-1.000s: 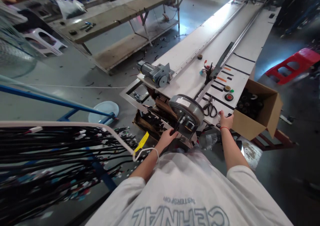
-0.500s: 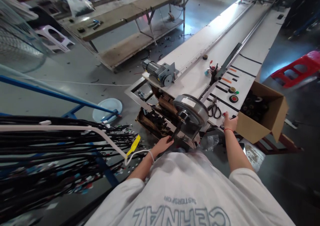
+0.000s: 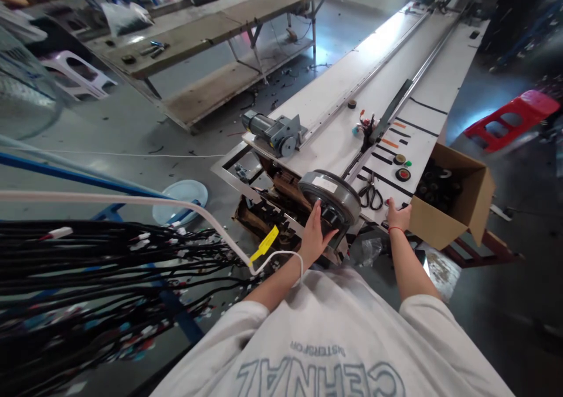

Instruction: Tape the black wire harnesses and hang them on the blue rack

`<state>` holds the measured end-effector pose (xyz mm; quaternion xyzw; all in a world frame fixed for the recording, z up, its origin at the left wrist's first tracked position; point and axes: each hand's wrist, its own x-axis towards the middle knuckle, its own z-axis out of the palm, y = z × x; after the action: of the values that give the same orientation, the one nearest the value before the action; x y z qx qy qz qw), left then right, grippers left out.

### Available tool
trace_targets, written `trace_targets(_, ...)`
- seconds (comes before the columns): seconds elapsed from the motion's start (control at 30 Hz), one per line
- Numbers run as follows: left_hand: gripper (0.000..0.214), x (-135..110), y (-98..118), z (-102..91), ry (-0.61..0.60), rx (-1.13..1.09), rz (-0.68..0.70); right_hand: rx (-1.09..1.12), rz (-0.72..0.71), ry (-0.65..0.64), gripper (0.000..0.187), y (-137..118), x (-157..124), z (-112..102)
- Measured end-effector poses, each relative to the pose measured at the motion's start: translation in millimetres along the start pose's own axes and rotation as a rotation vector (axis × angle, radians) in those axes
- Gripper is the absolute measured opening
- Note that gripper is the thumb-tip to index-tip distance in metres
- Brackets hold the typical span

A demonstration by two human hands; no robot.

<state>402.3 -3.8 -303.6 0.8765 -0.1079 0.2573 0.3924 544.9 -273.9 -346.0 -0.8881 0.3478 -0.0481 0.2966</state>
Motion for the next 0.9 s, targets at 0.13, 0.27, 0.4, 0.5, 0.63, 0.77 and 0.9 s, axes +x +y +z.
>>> trace_targets(0.13, 0.088, 0, -1, 4.2, 0.010, 0.047, -0.052, -0.002, 0.018, 0.028, 0.083, -1, 0, 1)
trace_targets(0.27, 0.100, -7, -16, -4.4, 0.027, 0.012, -0.239, 0.027, 0.023, 0.035, 0.083, -3, -1, -2)
trace_targets(0.4, 0.075, -35, -42, -16.9, -0.168, -0.171, -0.600, 0.047, 0.025, 0.009, 0.085, -2, -1, -4)
trace_targets(0.5, 0.039, -64, -59, -28.2, -0.485, -0.262, -0.702, 0.038, 0.018, 0.017, 0.086, -1, 1, -2)
trace_targets(0.63, 0.034, -89, -69, -49.2, -0.675, -0.122, -0.745, 0.021, 0.022, 0.012, 0.082, 1, 2, -1)
trace_targets(0.77, 0.040, -93, -62, -71.3, -0.639, -0.151, -0.752, 0.015, 0.023, -0.002, 0.081, 1, 1, -2)
trace_targets(0.9, 0.044, -82, -43, -78.0, -0.531, -0.169, -0.744, 0.006, 0.017, 0.004, 0.083, 3, 3, 1)
